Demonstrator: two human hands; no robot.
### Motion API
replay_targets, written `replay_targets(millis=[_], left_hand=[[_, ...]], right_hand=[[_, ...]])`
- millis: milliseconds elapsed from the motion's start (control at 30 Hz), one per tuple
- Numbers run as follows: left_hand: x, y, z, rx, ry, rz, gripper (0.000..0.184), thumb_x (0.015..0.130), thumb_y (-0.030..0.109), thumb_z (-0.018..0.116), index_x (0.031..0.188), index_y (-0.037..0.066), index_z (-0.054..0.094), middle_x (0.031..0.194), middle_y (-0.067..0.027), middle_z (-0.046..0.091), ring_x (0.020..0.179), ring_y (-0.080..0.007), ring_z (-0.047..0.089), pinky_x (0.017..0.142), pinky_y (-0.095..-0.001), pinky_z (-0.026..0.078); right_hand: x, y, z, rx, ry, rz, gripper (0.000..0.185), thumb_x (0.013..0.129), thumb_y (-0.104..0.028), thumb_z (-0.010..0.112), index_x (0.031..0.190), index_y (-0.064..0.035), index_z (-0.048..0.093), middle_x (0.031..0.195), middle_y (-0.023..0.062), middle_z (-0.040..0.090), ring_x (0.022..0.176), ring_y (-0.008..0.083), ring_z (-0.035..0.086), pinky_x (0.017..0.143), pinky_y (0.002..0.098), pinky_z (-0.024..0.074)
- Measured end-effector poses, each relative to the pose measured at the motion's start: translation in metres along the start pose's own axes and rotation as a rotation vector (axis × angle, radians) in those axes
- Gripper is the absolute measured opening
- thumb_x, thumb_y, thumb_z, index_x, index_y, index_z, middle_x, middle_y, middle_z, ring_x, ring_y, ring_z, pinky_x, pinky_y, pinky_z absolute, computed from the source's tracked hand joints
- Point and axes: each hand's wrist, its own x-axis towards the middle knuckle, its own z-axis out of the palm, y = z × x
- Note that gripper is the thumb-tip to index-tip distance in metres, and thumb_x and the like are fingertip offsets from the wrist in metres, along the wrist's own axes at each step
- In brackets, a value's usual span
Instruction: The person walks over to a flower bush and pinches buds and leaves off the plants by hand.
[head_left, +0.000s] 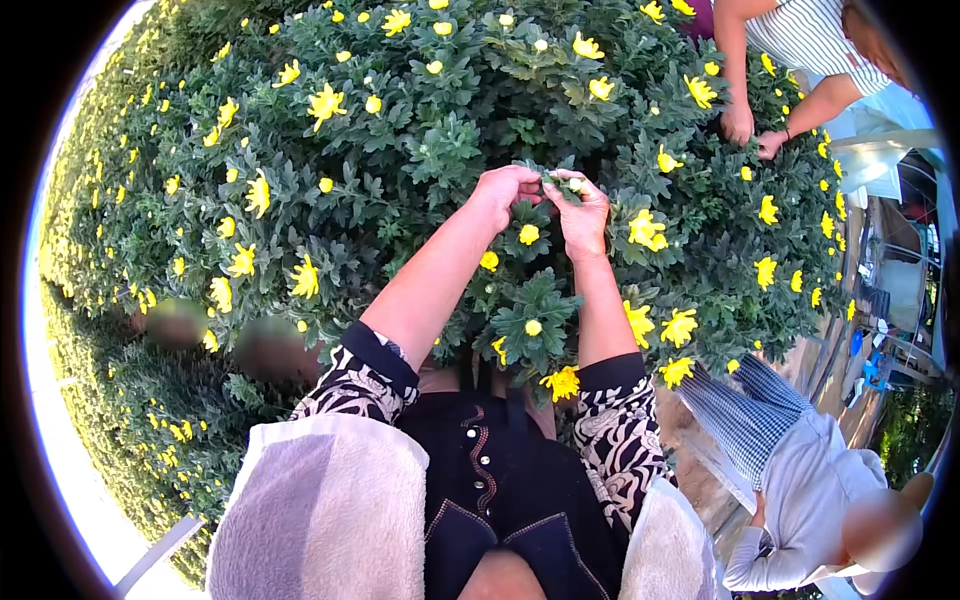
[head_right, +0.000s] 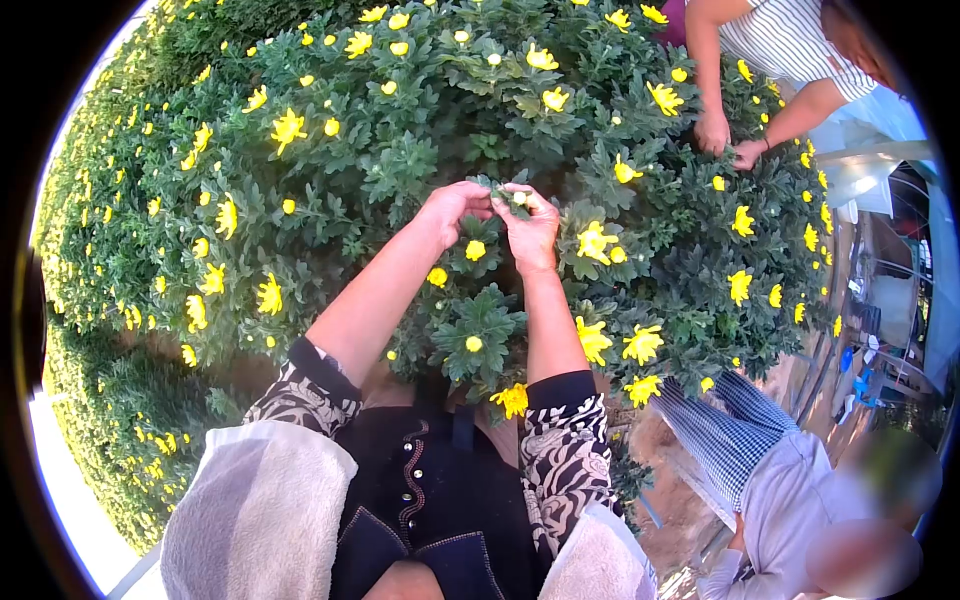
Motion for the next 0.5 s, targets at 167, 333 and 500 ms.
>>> replay_targets(millis=[167, 333, 500], left_hand=[[0.001, 0.000, 0.010, 0.072, 0.173, 0.091, 0.005, 0.082, 0.005, 0.066, 0.083, 0.000, 0.067, 0.083, -0.0101, 0.066, 0.072, -0.0204, 0.063, 0.065, -0.0338, 0.056], [0.025, -0.024, -0.016, 0.201, 0.304, 0.053, 0.007, 0.079, 0.004, 0.068, 0.082, -0.002, 0.066, 0.083, -0.0106, 0.066, 0.062, -0.0219, 0.061, 0.058, -0.0337, 0.053], [-0.006, -0.024, -0.054, 0.526, 0.355, 0.234, 0.015, 0.082, 0.012, 0.071, 0.086, -0.001, 0.067, 0.079, -0.0078, 0.067, 0.061, -0.0166, 0.060, 0.057, -0.0315, 0.048]], right_hand=[[0.001, -0.004, 0.000, 0.010, 0.032, 0.039, 0.023, 0.080, 0.001, 0.077, 0.101, -0.0059, 0.070, 0.091, -0.0011, 0.070, 0.075, 0.0064, 0.061, 0.064, 0.0235, 0.0490], [0.004, -0.012, 0.000, 0.066, 0.061, 0.163, 0.024, 0.082, 0.002, 0.074, 0.103, -0.0058, 0.067, 0.091, 0.0015, 0.069, 0.070, 0.0099, 0.065, 0.054, 0.0227, 0.0503], [0.006, -0.030, 0.006, -0.097, 0.180, 0.075, 0.056, 0.078, -0.002, 0.078, 0.126, -0.0036, 0.049, 0.127, 0.0147, 0.055, 0.094, 0.0196, 0.067, 0.059, 0.0278, 0.0570]])
